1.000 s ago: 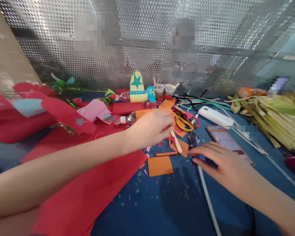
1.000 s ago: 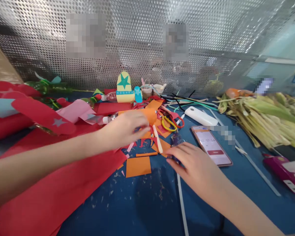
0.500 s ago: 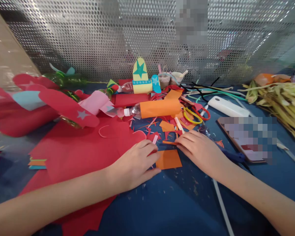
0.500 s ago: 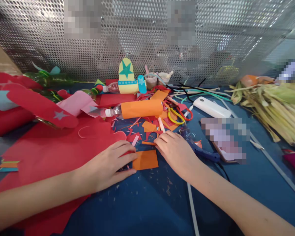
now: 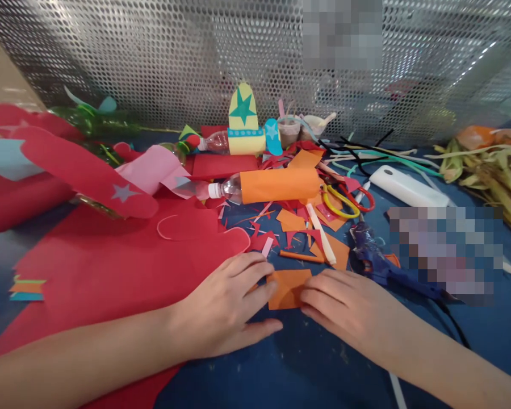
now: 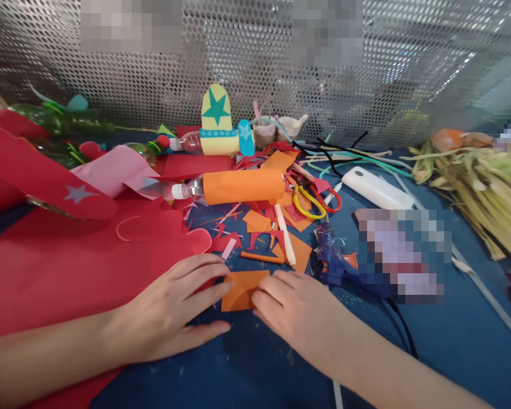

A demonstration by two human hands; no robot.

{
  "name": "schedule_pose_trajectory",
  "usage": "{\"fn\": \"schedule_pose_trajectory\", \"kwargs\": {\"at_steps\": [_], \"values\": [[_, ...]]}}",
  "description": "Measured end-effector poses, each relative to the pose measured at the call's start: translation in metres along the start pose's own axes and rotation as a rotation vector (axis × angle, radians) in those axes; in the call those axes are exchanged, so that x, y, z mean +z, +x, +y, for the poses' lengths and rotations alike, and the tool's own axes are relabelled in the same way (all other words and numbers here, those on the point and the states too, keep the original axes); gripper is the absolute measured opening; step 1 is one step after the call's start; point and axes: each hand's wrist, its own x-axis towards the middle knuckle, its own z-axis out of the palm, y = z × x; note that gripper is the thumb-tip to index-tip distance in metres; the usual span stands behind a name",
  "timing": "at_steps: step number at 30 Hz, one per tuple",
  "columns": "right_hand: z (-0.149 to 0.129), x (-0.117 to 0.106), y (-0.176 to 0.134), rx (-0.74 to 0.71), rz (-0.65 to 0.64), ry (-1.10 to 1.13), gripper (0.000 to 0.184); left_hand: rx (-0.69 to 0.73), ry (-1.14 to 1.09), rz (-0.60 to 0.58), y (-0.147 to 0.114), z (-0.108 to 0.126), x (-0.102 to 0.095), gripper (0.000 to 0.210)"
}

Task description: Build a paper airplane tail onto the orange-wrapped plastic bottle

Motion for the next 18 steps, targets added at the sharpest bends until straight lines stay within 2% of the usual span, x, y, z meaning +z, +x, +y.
{"fn": "schedule_pose_trajectory", "kwargs": {"at_steps": [5, 9, 14, 18], "values": [[-0.0036, 0.0024, 0.0004, 0.009, 0.062, -0.025, 0.026, 0.106, -0.048, -0.004, 0.0044, 0.0012, -0.0021, 0.01], [-0.0064, 0.0013, 0.0023, 0.143, 0.079, 0.139, 0.023, 0.102, -0.111, -0.02, 0.0063, -0.0009, -0.0005, 0.016], [-0.0067, -0.0005, 0.0, 0.261, 0.026, 0.296, 0.018, 0.064, -0.163, 0.004, 0.0028, -0.0064, 0.0038, 0.016], [-0.005, -0.0012, -0.0005, 0.322, -0.014, 0.376, 0.014, 0.135, -0.134, -0.068, 0.0024, -0.0084, 0.003, 0.021]]}}
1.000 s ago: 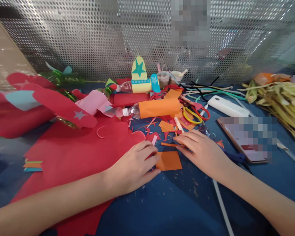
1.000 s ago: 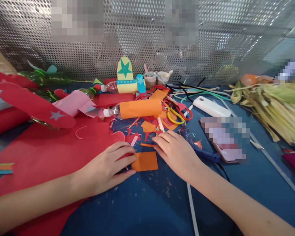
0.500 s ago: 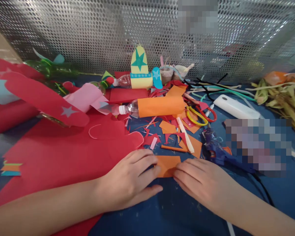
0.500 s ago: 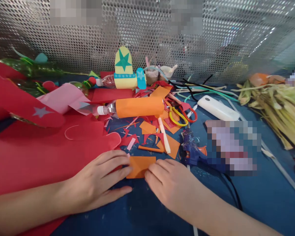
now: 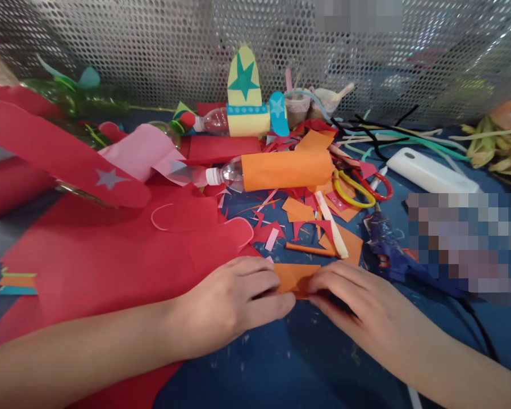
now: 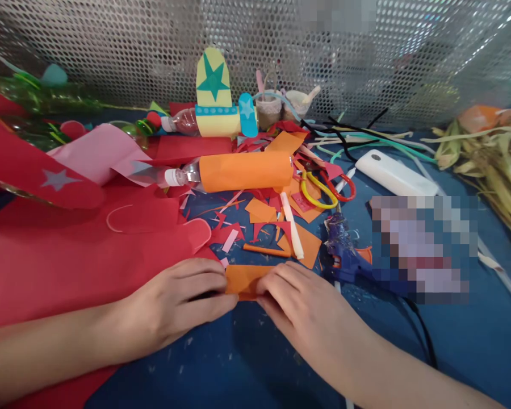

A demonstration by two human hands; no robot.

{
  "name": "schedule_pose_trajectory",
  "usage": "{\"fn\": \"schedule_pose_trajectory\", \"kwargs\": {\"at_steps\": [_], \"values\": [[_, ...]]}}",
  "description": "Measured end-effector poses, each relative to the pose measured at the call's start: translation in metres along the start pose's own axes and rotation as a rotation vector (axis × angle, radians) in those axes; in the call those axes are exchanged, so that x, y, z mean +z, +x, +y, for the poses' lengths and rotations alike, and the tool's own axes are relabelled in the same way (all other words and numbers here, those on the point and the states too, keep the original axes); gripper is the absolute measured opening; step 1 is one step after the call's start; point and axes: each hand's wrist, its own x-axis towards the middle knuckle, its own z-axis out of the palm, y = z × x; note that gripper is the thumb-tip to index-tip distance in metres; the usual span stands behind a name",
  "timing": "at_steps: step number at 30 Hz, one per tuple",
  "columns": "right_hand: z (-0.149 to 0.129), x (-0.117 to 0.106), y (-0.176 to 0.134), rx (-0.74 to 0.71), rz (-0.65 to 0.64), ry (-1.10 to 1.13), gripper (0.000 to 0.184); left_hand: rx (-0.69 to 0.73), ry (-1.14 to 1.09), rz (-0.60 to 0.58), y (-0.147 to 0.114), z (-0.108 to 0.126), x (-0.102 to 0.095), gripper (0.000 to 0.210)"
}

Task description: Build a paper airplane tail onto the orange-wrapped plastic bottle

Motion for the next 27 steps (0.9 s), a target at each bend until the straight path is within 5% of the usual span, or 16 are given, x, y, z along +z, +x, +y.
{"fn": "schedule_pose_trajectory", "kwargs": {"at_steps": [10, 14, 27], "values": [[0.0022, -0.0021, 0.0019, 0.062, -0.056, 0.059, 0.01, 0.098, 0.119, 0.098, 0.0034, 0.0035, -0.0011, 0.017], [0.0001, -0.0028, 0.0024, 0.054, -0.047, 0.04, 0.009, 0.068, 0.084, 0.03, 0.0059, 0.0024, -0.0025, 0.025], [0.0037, -0.004, -0.0025, -0.199, -0.062, -0.223, 0.021, -0.038, -0.109, -0.006, 0.0068, 0.0007, -0.0014, 0.02]]}}
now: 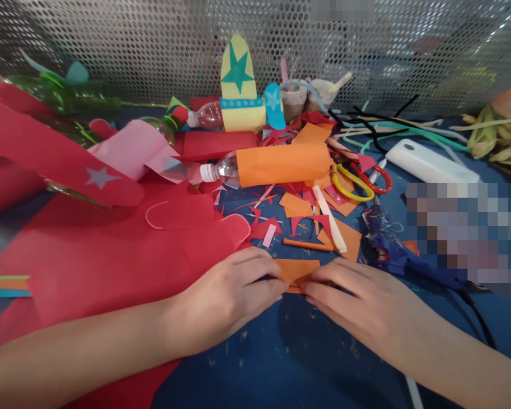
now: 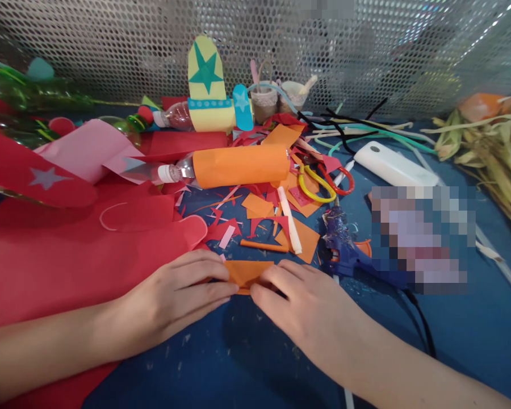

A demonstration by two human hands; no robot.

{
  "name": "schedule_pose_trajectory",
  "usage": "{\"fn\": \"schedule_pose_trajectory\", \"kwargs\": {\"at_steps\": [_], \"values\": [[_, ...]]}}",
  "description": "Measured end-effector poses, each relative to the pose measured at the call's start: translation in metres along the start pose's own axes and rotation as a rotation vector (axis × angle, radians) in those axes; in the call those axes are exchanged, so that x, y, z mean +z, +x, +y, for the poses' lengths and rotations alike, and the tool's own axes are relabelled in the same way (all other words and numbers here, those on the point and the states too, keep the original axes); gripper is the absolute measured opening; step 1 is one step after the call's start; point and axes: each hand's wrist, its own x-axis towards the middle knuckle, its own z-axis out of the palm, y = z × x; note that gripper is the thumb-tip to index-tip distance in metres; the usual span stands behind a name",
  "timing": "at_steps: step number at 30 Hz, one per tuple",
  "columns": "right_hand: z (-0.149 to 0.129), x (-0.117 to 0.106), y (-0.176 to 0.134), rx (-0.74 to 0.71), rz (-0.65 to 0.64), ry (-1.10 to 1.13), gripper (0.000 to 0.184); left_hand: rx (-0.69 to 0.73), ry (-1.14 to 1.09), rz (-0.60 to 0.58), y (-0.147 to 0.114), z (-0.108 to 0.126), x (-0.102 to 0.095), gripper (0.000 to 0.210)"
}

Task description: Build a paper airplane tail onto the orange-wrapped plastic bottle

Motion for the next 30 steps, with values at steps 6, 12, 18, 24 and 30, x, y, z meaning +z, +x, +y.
{"fn": "schedule_pose_trajectory", "kwargs": {"at_steps": [6, 12, 18, 24, 30], "values": [[-0.0008, -0.0019, 0.0034, -0.009, 0.091, -0.059, 0.024, -0.003, 0.018, 0.032, -0.0019, 0.0002, 0.0028, 0.019], [-0.0001, -0.007, 0.0056, -0.115, 0.159, -0.237, 0.033, 0.048, 0.028, 0.039, -0.0015, -0.0007, 0.0016, 0.016], [0.0034, -0.0018, 0.0032, -0.063, 0.155, -0.142, 0.024, 0.038, 0.024, 0.025, -0.0007, 0.0, 0.0009, 0.017], [0.004, 0.0013, 0.0027, -0.034, 0.122, -0.049, 0.019, -0.013, 0.017, 0.018, 0.002, 0.0029, 0.0015, 0.015], [0.0017, 0.0013, 0.0034, -0.011, 0.11, -0.003, 0.015, -0.039, -0.029, 0.014, 0.0013, 0.0018, 0.0022, 0.013]]}}
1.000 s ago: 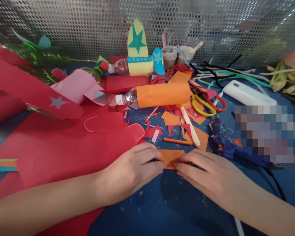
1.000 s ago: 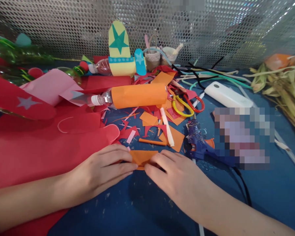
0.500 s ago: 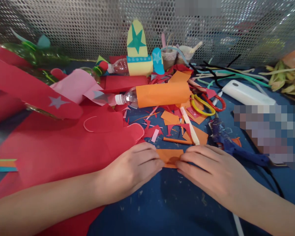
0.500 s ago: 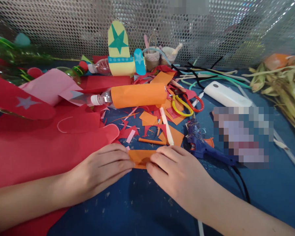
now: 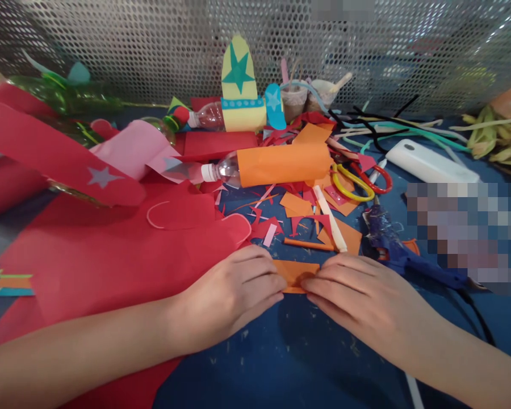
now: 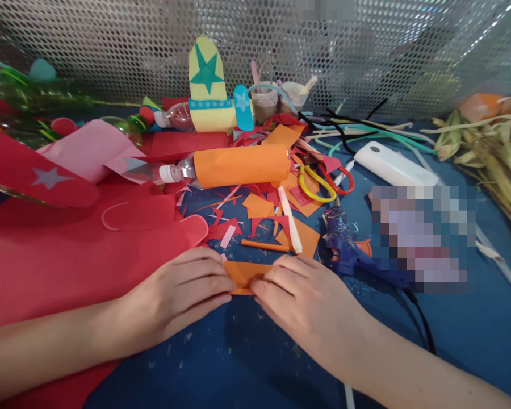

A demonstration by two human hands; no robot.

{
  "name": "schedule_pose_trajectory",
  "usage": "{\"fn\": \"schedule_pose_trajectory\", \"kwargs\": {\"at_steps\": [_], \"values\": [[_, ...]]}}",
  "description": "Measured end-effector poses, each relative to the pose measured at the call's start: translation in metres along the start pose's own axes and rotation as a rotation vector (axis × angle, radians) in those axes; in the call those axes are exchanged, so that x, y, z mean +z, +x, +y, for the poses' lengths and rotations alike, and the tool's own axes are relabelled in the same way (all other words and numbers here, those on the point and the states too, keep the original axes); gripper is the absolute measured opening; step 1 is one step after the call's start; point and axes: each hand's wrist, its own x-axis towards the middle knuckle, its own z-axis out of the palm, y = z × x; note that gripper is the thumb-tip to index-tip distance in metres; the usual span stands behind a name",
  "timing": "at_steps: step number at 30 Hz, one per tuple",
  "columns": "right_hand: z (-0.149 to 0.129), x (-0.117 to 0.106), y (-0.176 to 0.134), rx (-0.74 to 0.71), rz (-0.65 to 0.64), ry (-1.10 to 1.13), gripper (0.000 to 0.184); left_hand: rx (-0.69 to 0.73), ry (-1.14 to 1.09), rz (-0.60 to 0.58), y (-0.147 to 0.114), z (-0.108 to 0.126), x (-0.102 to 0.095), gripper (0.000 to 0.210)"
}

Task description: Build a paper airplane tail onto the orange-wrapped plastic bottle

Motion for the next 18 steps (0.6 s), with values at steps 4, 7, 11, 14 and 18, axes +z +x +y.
{"fn": "schedule_pose_trajectory", "kwargs": {"at_steps": [4, 7, 11, 14, 18], "values": [[-0.002, 0.0, 0.002, 0.076, -0.025, 0.115, 0.013, -0.019, -0.033, -0.01, -0.001, -0.001, 0.001, 0.012], [-0.004, 0.0, 0.003, 0.161, -0.028, 0.242, 0.012, -0.038, -0.05, -0.03, -0.001, -0.001, 0.001, 0.012], [-0.008, 0.0, 0.004, 0.299, -0.026, 0.36, 0.013, -0.092, -0.097, -0.05, 0.0, 0.0, 0.0, 0.012], [-0.01, 0.0, 0.002, 0.346, -0.023, 0.38, 0.015, -0.136, -0.132, -0.042, 0.0, 0.001, 0.0, 0.013], [-0.01, -0.001, 0.0, 0.347, -0.047, 0.398, 0.015, -0.159, -0.146, -0.033, 0.0, 0.001, 0.0, 0.012]]}}
